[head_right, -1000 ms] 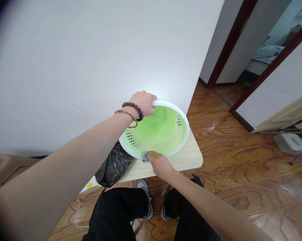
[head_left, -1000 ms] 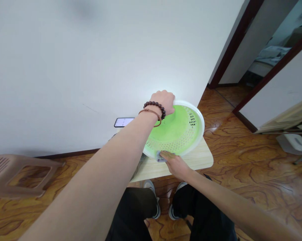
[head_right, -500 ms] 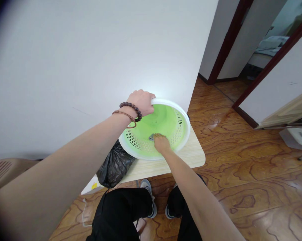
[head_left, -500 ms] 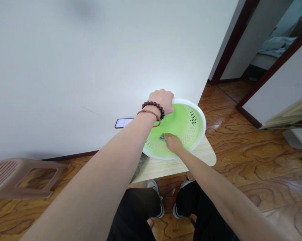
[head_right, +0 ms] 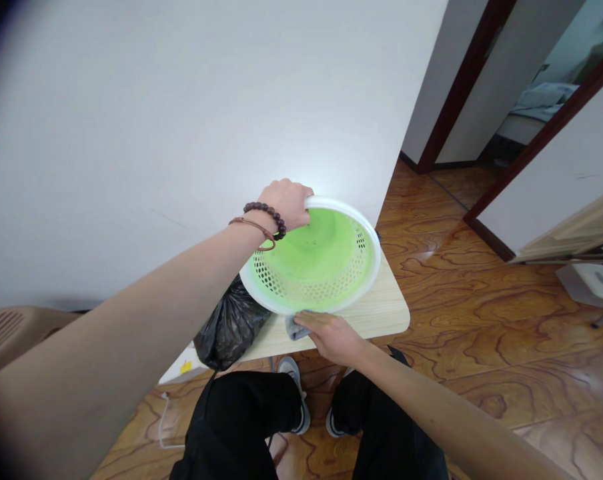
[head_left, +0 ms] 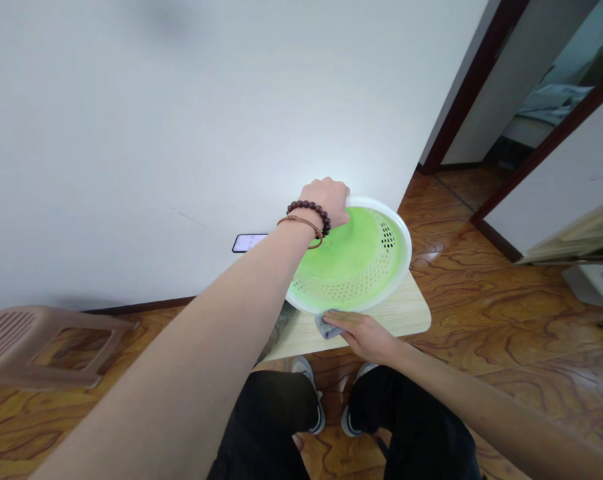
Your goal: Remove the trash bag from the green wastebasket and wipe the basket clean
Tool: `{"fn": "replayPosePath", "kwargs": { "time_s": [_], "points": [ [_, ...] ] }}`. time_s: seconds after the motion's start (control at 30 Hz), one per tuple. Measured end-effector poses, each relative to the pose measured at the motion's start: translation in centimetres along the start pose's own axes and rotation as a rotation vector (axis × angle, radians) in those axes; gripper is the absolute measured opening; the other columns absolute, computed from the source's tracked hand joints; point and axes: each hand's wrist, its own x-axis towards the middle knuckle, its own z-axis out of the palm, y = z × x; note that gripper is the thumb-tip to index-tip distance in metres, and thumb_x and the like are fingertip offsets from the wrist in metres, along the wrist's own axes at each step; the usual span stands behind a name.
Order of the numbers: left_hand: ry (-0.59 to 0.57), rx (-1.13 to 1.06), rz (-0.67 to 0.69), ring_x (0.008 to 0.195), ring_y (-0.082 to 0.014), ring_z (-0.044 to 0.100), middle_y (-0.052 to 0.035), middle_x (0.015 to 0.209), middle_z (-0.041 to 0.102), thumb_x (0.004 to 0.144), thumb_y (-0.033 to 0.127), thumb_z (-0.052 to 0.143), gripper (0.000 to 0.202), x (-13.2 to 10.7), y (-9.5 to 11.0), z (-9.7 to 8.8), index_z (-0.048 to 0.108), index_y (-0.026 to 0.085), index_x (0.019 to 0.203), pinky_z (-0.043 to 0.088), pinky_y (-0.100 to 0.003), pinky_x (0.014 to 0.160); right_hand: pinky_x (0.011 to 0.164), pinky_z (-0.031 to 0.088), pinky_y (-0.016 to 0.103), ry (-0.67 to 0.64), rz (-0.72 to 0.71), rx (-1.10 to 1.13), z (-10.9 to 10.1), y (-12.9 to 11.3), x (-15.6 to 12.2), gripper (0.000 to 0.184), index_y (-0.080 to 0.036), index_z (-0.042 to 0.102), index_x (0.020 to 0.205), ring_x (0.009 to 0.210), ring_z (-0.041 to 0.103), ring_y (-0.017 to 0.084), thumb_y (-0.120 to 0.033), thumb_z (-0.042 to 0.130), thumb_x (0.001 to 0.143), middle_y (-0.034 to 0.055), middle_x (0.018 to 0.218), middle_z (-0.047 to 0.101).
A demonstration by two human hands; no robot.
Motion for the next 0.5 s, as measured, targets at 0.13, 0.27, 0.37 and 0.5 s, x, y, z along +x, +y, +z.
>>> {"fn": "replayPosePath", "kwargs": {
  "time_s": [0.13,0.27,0.37,0.5],
  "points": [
    [0.028,0.019,-0.021,0.083,-0.0230,0.057,-0.0086,0.089,0.063,0.070,0.027,0.048,0.033,-0.1,-0.6,0.6,0.062,0.022,0.099,0.041,-0.034,0.071,0.100,0.039,0.035,0.213,0.166,-0.026,-2.5,1.2,2.7,0.046,-0.021,0.042,0.132,0.117,0.048,0.016,-0.015,0.032,0.088,0.0034,0.128,0.053],
    [0.041,0.021,-0.075,0.083,-0.0226,0.057,-0.0082,0.089,0.064,0.073,0.027,0.043,0.036,-0.8,-1.3,1.6,0.059,0.023,0.105,0.040,-0.034,0.072,0.101,0.036,0.034,0.258,0.277,-0.196,-2.5,4.3,8.2,0.045,-0.018,0.044,0.131,0.121,0.044,0.018,-0.014,0.031,0.088,0.0056,0.132,0.048],
    [0.046,0.034,-0.078,0.083,-0.0226,0.057,-0.0084,0.089,0.064,0.073,0.027,0.044,0.037,-1.3,-1.6,2.0,0.058,0.023,0.106,0.040,-0.033,0.072,0.099,0.036,0.037,0.062,0.372,-0.256,-0.9,5.9,10.2,0.042,-0.014,0.046,0.128,0.119,0.047,0.022,-0.021,0.033,0.089,0.0108,0.130,0.050],
    [0.060,0.037,-0.073,0.082,-0.0225,0.056,-0.0082,0.089,0.064,0.074,0.027,0.043,0.035,-1.3,-1.7,2.2,0.059,0.021,0.105,0.040,-0.034,0.073,0.107,0.023,0.038,-0.143,0.376,-0.174,0.1,6.1,9.6,0.073,-0.005,0.029,0.138,0.131,0.029,0.026,-0.057,0.031,0.086,0.0178,0.142,0.029]
  ]
}}
